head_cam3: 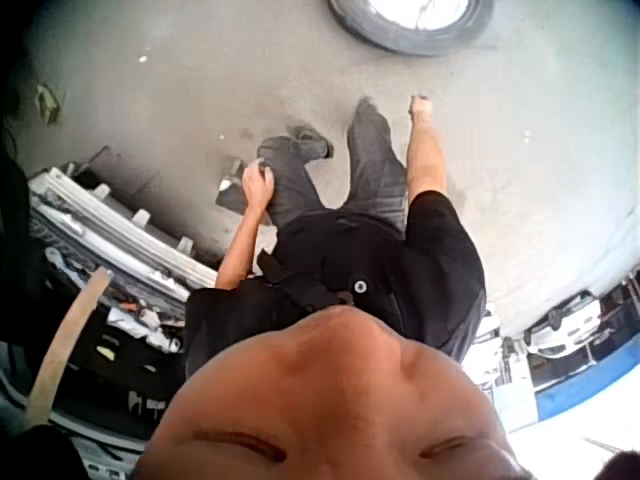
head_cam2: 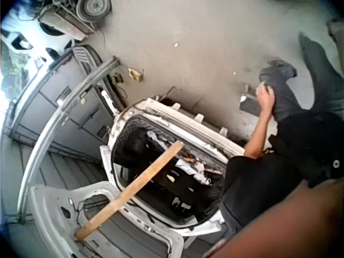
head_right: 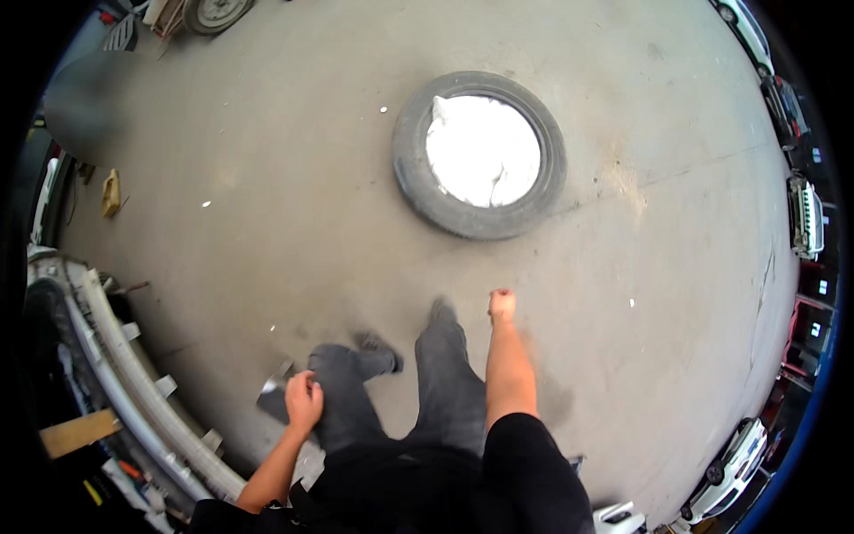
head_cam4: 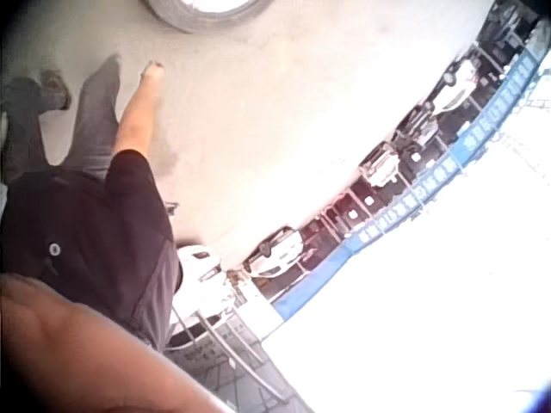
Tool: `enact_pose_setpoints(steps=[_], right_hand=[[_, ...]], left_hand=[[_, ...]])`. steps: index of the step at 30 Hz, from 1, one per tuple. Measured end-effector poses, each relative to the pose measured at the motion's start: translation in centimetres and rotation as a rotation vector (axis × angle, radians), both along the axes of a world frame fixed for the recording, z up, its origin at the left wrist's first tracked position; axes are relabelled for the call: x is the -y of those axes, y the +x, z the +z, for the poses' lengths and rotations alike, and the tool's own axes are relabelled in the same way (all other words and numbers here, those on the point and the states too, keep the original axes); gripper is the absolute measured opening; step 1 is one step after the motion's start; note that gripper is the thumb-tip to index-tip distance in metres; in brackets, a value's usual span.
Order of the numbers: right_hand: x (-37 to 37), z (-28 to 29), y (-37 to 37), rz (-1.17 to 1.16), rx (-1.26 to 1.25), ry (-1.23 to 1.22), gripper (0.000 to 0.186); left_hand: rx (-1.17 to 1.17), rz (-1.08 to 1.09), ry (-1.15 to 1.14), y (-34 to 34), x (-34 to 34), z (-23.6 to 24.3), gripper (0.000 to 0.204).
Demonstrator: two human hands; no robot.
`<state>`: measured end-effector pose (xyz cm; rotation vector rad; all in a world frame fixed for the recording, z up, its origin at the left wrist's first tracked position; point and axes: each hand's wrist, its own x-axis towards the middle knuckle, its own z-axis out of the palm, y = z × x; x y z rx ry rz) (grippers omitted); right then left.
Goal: The person installs a rubber weather seal around the trunk opening of a white car. They press the seal into place along the top and sides of the trunk frame, adjusting it to fit the contours of the opening.
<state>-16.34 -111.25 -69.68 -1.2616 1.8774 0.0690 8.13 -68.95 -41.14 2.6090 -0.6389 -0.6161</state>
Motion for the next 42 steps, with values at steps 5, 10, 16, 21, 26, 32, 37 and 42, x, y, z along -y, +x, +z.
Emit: enact_pose_setpoints(steps=[5, 10, 16, 21, 26, 32, 37, 42], right_hand=[[7.9, -17.2, -0.2, 0.11, -0.06, -0.384, 0.026], [11.4, -25.2, 4.7, 0.101, 0.061, -0.444, 0.034], [15.5, -29.4, 7.4, 0.329, 0.025, -0.612, 0.031], [16.7, -28.4, 13.8, 0.577, 0.226, -0.465, 0.03], [17.7, -23.3, 23.8, 0.785, 0.306, -0.401, 0.028], [12.5, -18.3, 30.7, 0.952, 0.372, -0.314, 0.026], [8.9, -14.0, 32.4, 1.022, 0.415, -0.266, 0.024], [2.9, -7.9, 33.7, 1.119, 0.453, -0.159, 0.023]], left_hand=[[0.192, -0.189, 0.023, 4.2, 7.7, -17.1, 0.025], [0.386, 0.01, -0.038, 6.9, 8.0, -22.8, 0.024], [0.619, 0.052, 0.039, 6.1, 7.4, -22.0, 0.022], [0.558, 0.034, 0.017, 5.2, 8.6, -20.1, 0.019], [0.52, 0.11, -0.021, 4.2, 10.9, -21.5, 0.02], [0.505, 0.146, -0.105, 4.1, 9.5, -20.3, 0.022], [0.478, 0.2, -0.16, 4.7, 9.1, -19.6, 0.029], [0.347, 0.352, -0.104, 4.0, 7.1, -18.7, 0.034]])
